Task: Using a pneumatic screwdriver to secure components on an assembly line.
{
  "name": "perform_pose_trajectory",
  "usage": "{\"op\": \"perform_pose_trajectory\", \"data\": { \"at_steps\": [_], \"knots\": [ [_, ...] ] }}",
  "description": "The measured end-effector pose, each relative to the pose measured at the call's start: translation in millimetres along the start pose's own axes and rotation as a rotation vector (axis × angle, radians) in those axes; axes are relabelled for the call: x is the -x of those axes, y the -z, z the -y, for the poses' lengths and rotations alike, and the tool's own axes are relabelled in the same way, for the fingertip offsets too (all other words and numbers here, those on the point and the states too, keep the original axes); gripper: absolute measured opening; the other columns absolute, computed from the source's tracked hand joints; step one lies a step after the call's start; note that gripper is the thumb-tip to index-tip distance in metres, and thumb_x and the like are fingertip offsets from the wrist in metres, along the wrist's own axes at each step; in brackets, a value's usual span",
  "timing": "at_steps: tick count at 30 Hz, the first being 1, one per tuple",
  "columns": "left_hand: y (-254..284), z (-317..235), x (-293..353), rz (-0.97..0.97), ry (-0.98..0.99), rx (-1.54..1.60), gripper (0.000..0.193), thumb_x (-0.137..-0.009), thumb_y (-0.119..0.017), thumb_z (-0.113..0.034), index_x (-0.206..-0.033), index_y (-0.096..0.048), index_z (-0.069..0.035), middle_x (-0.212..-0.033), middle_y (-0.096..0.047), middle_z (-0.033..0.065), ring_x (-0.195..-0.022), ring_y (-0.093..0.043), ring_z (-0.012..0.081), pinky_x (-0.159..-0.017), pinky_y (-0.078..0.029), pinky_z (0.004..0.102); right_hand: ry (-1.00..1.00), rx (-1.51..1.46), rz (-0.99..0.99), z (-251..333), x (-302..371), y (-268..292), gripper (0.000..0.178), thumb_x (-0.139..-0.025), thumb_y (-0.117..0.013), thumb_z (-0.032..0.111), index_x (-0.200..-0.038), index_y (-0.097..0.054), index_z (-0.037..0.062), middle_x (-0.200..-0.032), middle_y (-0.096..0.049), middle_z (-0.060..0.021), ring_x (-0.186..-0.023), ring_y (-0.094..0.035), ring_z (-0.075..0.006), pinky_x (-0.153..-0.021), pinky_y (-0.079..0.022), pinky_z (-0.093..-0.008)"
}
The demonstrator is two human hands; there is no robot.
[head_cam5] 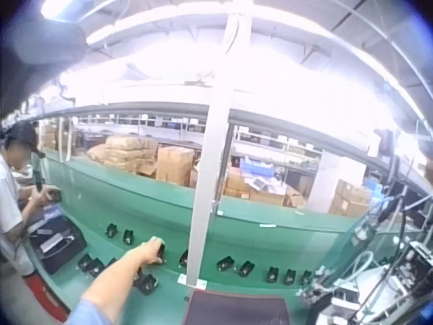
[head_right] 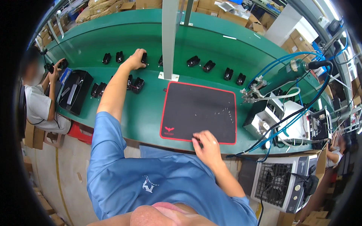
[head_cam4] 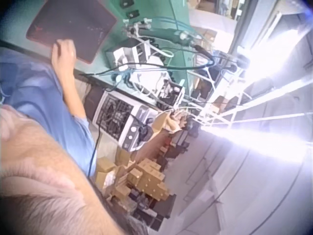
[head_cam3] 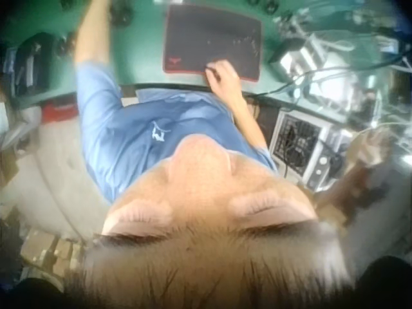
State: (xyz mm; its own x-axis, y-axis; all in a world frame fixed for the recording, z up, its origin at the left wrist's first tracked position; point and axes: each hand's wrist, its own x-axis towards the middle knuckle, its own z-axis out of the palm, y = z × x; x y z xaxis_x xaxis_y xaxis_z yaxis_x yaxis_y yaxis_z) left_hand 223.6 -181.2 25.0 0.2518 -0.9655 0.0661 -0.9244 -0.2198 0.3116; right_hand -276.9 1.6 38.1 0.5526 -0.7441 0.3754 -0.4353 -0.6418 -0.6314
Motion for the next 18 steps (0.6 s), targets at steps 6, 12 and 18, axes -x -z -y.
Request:
{"op": "perform_pose_trajectory", "data": {
  "at_steps": [6,12,18],
  "knots": [
    [13.2,6.1,-15.3,0.005,0.001,-0.111,0.083,-0.070,-0.090,-0.011,-0.139,-0.044,-0.013,-0.143,-0.050,0.0076,-0.134,-0.051,0.0339,-0.106,-0.041,0.0540,-0.222,0.042,0.027,10.6,43.8,31.2,0.016,-0.087,-0.073,0.005,-0.102,-0.070,0.0001,-0.093,-0.066,-0.0112,-0.071,-0.066,-0.0216,-0.063,-0.055,-0.0320],
    [20.8,0.0,-15.4,0.165,0.172,-0.181,0.086,-0.069,-0.090,-0.007,-0.141,-0.045,-0.018,-0.148,-0.048,0.0016,-0.140,-0.045,0.0307,-0.106,-0.038,0.0560,-0.247,0.075,-0.017,9.3,61.6,50.1,0.016,-0.086,-0.073,0.002,-0.102,-0.071,-0.0001,-0.092,-0.066,-0.0113,-0.069,-0.065,-0.0201,-0.063,-0.055,-0.0298],
    [29.6,-26.1,-12.1,0.219,-0.198,-0.347,0.040,-0.077,-0.086,-0.023,-0.114,-0.070,-0.023,-0.135,-0.053,0.0031,-0.129,-0.048,0.0272,-0.106,-0.035,0.0529,-0.309,0.150,0.019,7.9,65.4,56.8,0.014,-0.088,-0.073,0.005,-0.100,-0.069,-0.0006,-0.091,-0.066,-0.0113,-0.069,-0.067,-0.0202,-0.063,-0.056,-0.0304]
  ]
}}
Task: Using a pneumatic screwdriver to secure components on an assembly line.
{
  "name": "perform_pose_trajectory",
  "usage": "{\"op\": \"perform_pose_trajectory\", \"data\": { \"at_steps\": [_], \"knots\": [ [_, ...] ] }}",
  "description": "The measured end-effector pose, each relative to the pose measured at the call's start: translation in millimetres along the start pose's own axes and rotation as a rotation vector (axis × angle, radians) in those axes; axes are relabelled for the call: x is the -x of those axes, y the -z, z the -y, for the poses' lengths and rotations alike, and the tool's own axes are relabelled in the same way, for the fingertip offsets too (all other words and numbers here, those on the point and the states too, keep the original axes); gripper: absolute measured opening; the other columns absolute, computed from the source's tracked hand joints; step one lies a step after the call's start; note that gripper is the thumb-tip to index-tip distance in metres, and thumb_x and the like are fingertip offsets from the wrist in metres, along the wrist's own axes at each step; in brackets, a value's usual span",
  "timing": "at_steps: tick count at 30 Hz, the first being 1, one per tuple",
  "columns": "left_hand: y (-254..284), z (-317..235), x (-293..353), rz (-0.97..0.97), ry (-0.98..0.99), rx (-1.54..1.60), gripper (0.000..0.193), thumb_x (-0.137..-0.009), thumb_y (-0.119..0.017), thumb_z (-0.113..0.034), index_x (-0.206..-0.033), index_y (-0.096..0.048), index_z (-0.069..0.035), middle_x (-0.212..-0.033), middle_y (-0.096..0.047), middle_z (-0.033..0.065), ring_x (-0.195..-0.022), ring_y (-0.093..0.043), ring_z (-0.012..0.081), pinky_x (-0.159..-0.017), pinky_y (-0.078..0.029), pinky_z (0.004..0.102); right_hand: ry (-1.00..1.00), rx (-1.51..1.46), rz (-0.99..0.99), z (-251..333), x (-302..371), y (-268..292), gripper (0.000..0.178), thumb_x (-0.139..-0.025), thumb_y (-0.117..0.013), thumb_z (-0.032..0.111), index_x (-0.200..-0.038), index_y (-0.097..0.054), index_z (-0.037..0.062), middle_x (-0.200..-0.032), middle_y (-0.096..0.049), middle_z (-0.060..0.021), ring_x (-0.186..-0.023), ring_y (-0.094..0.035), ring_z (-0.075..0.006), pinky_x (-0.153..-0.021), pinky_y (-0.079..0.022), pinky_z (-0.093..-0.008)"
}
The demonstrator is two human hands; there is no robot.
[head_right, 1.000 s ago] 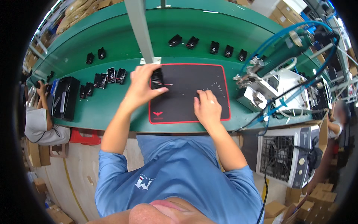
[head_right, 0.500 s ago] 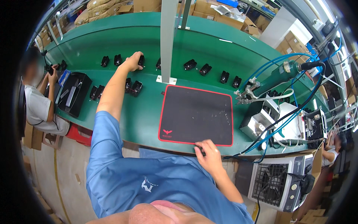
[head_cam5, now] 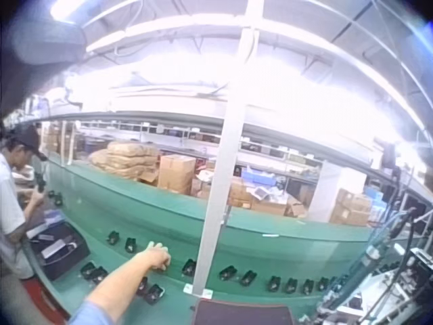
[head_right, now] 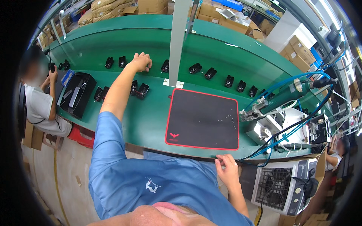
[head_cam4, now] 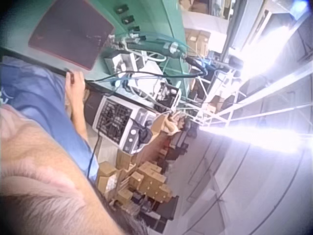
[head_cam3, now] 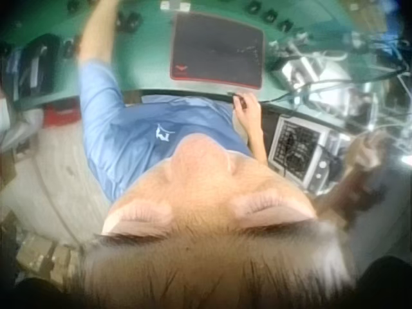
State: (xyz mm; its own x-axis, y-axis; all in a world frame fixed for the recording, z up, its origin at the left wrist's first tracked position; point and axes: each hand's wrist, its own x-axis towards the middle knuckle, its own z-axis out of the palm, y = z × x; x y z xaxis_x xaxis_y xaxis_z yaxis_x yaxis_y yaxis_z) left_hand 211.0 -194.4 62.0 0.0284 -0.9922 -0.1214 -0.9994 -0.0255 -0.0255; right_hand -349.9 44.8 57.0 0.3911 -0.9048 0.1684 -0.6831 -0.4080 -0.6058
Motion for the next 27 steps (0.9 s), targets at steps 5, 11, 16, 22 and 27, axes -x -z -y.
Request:
{"op": "perform_pose_trajectory", "data": {
  "at_steps": [5,11,16,22,27],
  "knots": [
    [-26.5,-6.0,7.4,-0.059,0.186,-0.136,0.033,-0.085,-0.078,-0.036,-0.113,-0.070,-0.018,-0.138,-0.051,0.0072,-0.136,-0.043,0.0298,-0.110,-0.032,0.0573,0.036,-0.076,0.019,5.9,0.7,-5.5,0.014,-0.088,-0.073,0.004,-0.101,-0.070,-0.0003,-0.090,-0.066,-0.0113,-0.070,-0.068,-0.0204,-0.063,-0.056,-0.0305],
    [-37.5,-5.2,12.0,-0.034,0.195,-0.106,0.041,-0.094,-0.069,-0.037,-0.129,-0.067,-0.016,-0.149,-0.046,0.0094,-0.152,-0.025,0.0314,-0.118,-0.023,0.0636,0.054,-0.070,0.071,7.1,-6.0,-5.7,0.016,-0.088,-0.073,0.004,-0.103,-0.070,0.0000,-0.090,-0.066,-0.0114,-0.071,-0.068,-0.0207,-0.063,-0.056,-0.0307],
    [-39.6,-7.7,9.9,-0.048,0.201,-0.153,0.038,-0.100,-0.059,-0.036,-0.130,-0.064,-0.013,-0.151,-0.042,0.0099,-0.154,-0.021,0.0320,-0.119,-0.019,0.0653,0.110,-0.079,0.058,1.8,-1.9,-7.7,0.018,-0.086,-0.073,0.002,-0.104,-0.070,0.0004,-0.087,-0.065,-0.0099,-0.069,-0.066,-0.0189,-0.063,-0.054,-0.0292],
    [-49.7,-5.8,9.5,-0.104,0.134,-0.293,0.037,-0.102,-0.053,-0.037,-0.128,-0.065,-0.012,-0.147,-0.046,0.0103,-0.151,-0.026,0.0322,-0.120,-0.019,0.0644,0.080,-0.047,0.082,2.6,3.5,-2.6,0.019,-0.085,-0.073,0.002,-0.104,-0.070,0.0010,-0.089,-0.066,-0.0096,-0.068,-0.065,-0.0185,-0.062,-0.053,-0.0290],
    [-16.4,-41.9,39.5,-0.211,0.060,-0.236,0.033,-0.101,-0.055,-0.034,-0.120,-0.068,-0.010,-0.136,-0.053,0.0115,-0.138,-0.042,0.0331,-0.114,-0.029,0.0625,0.085,-0.038,0.080,-3.3,8.2,0.1,0.017,-0.087,-0.074,0.006,-0.103,-0.070,0.0013,-0.091,-0.066,-0.0110,-0.070,-0.067,-0.0232,-0.063,-0.055,-0.0333]
  ]
}}
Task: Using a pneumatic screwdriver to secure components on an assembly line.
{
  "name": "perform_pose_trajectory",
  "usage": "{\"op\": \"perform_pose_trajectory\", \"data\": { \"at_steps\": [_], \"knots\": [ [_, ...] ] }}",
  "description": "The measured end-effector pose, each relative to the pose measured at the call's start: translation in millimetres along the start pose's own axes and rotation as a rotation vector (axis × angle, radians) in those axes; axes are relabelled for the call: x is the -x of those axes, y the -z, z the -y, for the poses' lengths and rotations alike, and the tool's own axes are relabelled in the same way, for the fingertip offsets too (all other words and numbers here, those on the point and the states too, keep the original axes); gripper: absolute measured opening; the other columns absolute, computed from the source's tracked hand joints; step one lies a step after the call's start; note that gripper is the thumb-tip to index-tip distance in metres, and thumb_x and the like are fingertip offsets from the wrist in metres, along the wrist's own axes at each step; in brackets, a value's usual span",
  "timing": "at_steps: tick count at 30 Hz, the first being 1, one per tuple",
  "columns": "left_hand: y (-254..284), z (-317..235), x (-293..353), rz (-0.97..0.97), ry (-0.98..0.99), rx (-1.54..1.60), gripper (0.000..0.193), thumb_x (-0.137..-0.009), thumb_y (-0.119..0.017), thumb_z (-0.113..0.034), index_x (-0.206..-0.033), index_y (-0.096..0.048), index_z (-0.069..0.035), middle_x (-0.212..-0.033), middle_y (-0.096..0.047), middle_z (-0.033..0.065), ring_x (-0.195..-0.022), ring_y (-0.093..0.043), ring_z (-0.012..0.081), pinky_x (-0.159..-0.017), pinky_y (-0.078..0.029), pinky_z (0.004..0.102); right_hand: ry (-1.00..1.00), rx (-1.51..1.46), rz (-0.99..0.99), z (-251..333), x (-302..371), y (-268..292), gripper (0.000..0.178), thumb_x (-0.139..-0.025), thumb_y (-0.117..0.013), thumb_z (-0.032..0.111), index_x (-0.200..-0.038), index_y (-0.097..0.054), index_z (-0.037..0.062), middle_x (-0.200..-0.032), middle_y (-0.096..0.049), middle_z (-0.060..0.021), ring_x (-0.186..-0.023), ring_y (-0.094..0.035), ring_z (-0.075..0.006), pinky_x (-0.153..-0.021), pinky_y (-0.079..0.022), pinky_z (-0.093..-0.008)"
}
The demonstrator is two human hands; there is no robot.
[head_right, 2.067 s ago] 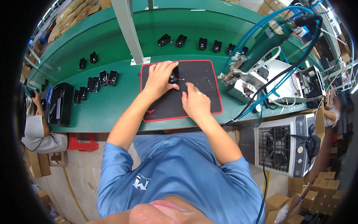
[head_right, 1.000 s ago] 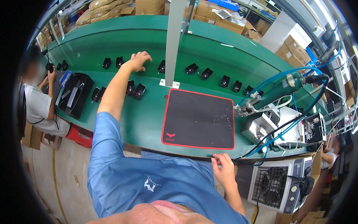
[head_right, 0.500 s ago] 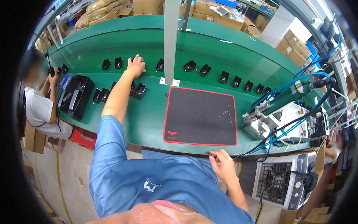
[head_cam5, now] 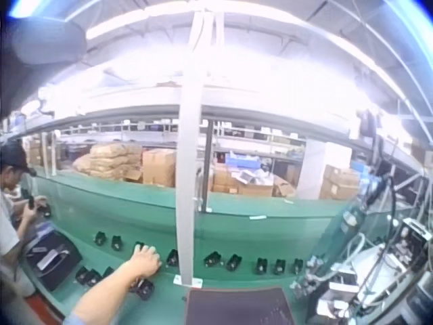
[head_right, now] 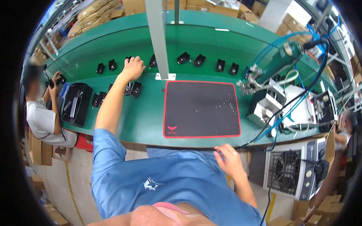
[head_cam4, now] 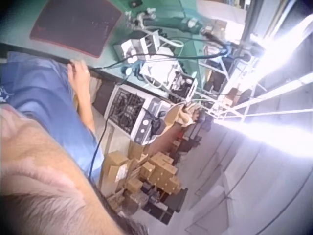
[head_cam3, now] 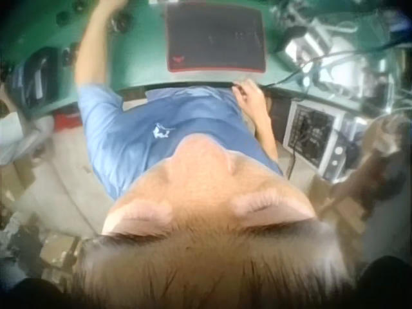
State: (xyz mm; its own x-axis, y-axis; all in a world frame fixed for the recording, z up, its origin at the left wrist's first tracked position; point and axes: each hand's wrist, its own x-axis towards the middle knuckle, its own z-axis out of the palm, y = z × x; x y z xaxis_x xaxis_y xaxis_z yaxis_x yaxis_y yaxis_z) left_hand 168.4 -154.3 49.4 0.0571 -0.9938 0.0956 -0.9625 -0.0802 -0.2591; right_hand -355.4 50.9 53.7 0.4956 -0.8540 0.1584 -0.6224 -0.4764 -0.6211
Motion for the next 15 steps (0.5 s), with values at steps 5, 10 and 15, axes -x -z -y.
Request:
{"op": "perform_pose_trajectory", "data": {
  "at_steps": [5,10,15],
  "knots": [
    [61.3,-136.7,81.1,-0.124,-0.358,0.518,0.023,-0.098,-0.061,-0.029,-0.100,-0.065,-0.007,-0.103,-0.063,0.0123,-0.101,-0.058,0.0334,-0.088,-0.041,0.0503,0.004,-0.023,0.020,5.8,-10.1,-2.5,0.016,-0.087,-0.073,0.007,-0.102,-0.070,0.0018,-0.090,-0.065,-0.0106,-0.070,-0.067,-0.0245,-0.063,-0.055,-0.0345],
    [51.8,-209.2,95.6,-0.213,-0.362,0.789,0.025,-0.096,-0.064,-0.034,-0.097,-0.069,-0.009,-0.099,-0.065,0.0081,-0.101,-0.059,0.0306,-0.090,-0.039,0.0476,0.090,0.002,0.039,6.9,-12.9,-8.0,0.019,-0.086,-0.074,0.005,-0.104,-0.070,0.0012,-0.090,-0.065,-0.0108,-0.069,-0.064,-0.0217,-0.061,-0.053,-0.0324],
    [67.2,-86.6,47.5,-0.239,0.086,0.323,0.014,-0.093,-0.063,-0.020,-0.099,-0.071,-0.010,-0.100,-0.068,0.0114,-0.102,-0.064,0.0334,-0.084,-0.046,0.0505,-0.021,-0.007,0.042,5.7,5.0,-2.5,0.017,-0.086,-0.075,0.009,-0.102,-0.071,0.0036,-0.088,-0.066,-0.0103,-0.069,-0.065,-0.0250,-0.062,-0.054,-0.0355]
  ]
}}
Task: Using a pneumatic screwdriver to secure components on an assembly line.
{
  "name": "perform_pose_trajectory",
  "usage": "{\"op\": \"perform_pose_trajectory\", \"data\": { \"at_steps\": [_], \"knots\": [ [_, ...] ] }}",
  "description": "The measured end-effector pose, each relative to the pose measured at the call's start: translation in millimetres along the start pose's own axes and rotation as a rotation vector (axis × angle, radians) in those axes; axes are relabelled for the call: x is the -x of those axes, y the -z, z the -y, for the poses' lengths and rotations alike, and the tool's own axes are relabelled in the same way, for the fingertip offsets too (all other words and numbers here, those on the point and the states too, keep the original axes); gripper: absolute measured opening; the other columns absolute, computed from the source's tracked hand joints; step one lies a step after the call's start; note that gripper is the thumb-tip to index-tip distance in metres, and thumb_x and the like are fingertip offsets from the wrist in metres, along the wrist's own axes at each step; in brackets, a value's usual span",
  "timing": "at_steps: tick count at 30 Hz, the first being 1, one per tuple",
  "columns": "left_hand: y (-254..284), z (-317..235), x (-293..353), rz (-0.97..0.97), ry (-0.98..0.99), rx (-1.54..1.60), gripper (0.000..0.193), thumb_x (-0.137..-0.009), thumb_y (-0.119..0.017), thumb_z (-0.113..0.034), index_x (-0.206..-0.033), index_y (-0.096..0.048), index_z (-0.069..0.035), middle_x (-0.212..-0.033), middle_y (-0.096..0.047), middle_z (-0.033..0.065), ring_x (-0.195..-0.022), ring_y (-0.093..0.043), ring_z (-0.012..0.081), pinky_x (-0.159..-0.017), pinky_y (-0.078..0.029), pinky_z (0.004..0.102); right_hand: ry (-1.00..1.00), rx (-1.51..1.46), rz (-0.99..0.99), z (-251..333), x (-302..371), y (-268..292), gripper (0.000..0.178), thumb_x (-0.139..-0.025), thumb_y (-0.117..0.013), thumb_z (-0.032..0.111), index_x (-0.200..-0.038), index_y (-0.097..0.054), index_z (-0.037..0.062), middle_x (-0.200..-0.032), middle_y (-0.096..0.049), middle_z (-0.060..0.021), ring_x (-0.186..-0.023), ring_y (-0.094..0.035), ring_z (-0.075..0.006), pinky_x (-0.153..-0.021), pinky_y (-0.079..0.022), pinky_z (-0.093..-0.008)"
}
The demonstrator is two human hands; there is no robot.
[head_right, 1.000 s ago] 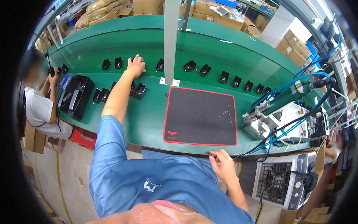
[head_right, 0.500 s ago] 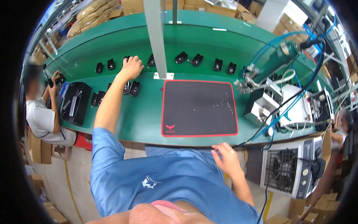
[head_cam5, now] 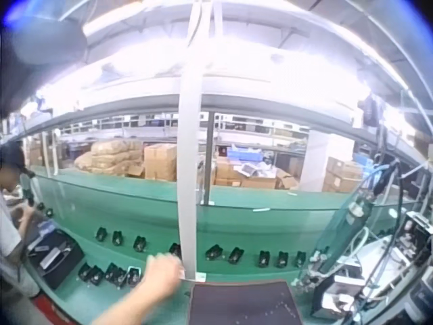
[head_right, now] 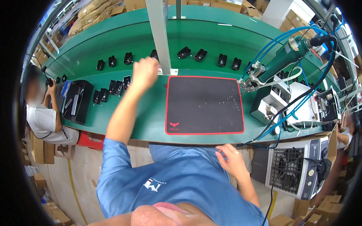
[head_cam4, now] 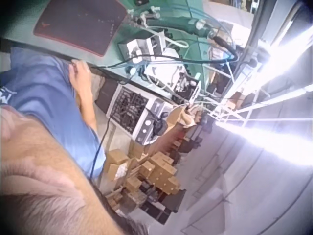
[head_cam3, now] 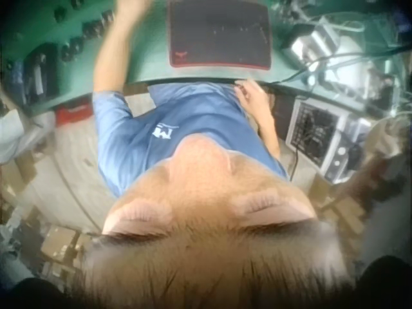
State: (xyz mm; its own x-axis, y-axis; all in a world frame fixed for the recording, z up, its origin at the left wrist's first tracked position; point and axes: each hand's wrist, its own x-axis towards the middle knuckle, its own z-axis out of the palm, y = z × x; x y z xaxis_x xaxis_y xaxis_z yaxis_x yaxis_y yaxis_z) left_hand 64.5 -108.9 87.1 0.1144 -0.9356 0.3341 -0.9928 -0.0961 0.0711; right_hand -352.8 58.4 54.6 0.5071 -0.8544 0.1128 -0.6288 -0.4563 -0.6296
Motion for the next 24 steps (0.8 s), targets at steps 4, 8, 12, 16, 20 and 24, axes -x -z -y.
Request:
{"op": "perform_pose_trajectory", "data": {
  "at_steps": [4,8,12,16,20,24],
  "knots": [
    [-51.9,108.2,-65.1,0.163,-0.107,-0.034,0.082,-0.077,-0.066,0.006,-0.151,-0.041,-0.021,-0.146,-0.045,0.0116,-0.133,-0.048,0.0350,-0.103,-0.043,0.0522,-0.003,-0.009,-0.011,-4.0,2.4,7.1,0.019,-0.086,-0.074,0.009,-0.104,-0.071,0.0031,-0.086,-0.067,-0.0093,-0.066,-0.065,-0.0217,-0.061,-0.054,-0.0339],
    [-76.0,111.4,-97.8,0.437,-0.127,0.097,0.109,-0.073,-0.084,-0.002,-0.161,-0.025,-0.030,-0.166,-0.023,0.0053,-0.149,-0.032,0.0326,-0.117,-0.035,0.0517,-0.010,-0.001,-0.054,-1.4,1.7,6.5,0.020,-0.086,-0.074,0.006,-0.105,-0.071,0.0007,-0.085,-0.066,-0.0110,-0.067,-0.064,-0.0209,-0.062,-0.053,-0.0320],
    [-86.5,111.1,-99.7,0.403,-0.196,0.150,0.097,-0.072,-0.088,-0.010,-0.155,-0.037,-0.024,-0.159,-0.037,0.0040,-0.146,-0.037,0.0290,-0.113,-0.038,0.0530,-0.016,0.000,-0.060,5.3,10.6,8.3,0.020,-0.085,-0.075,0.006,-0.105,-0.071,0.0009,-0.084,-0.066,-0.0118,-0.068,-0.065,-0.0220,-0.063,-0.053,-0.0326],
    [-68.7,116.3,-88.5,0.290,-0.149,0.249,0.081,-0.077,-0.085,-0.019,-0.148,-0.046,-0.016,-0.149,-0.047,0.0097,-0.140,-0.044,0.0314,-0.108,-0.041,0.0510,0.268,0.100,-0.328,22.0,-27.6,43.3,0.029,-0.080,-0.078,0.002,-0.108,-0.070,0.0023,-0.093,-0.070,-0.0120,-0.085,-0.068,-0.0280,-0.075,-0.055,-0.0368],
    [-11.4,84.4,-49.4,-0.140,-0.195,0.542,0.071,-0.083,-0.080,-0.023,-0.145,-0.049,-0.004,-0.138,-0.051,0.0180,-0.131,-0.051,0.0345,-0.108,-0.043,0.0455,0.366,0.170,-0.920,47.5,-73.8,103.1,0.048,-0.083,-0.070,0.000,-0.128,-0.055,-0.0061,-0.124,-0.063,-0.0216,-0.111,-0.062,-0.0356,-0.100,-0.048,-0.0458],
    [49.7,20.0,35.9,-0.158,-0.359,0.737,0.073,-0.081,-0.080,-0.021,-0.145,-0.049,-0.002,-0.127,-0.054,0.0194,-0.119,-0.054,0.0340,-0.102,-0.046,0.0429,0.337,-0.051,-1.090,49.2,-160.9,143.9,0.064,-0.093,-0.072,0.026,-0.141,-0.044,-0.0061,-0.134,-0.056,-0.0227,-0.128,-0.053,-0.0337,-0.109,-0.042,-0.0437]
  ]
}}
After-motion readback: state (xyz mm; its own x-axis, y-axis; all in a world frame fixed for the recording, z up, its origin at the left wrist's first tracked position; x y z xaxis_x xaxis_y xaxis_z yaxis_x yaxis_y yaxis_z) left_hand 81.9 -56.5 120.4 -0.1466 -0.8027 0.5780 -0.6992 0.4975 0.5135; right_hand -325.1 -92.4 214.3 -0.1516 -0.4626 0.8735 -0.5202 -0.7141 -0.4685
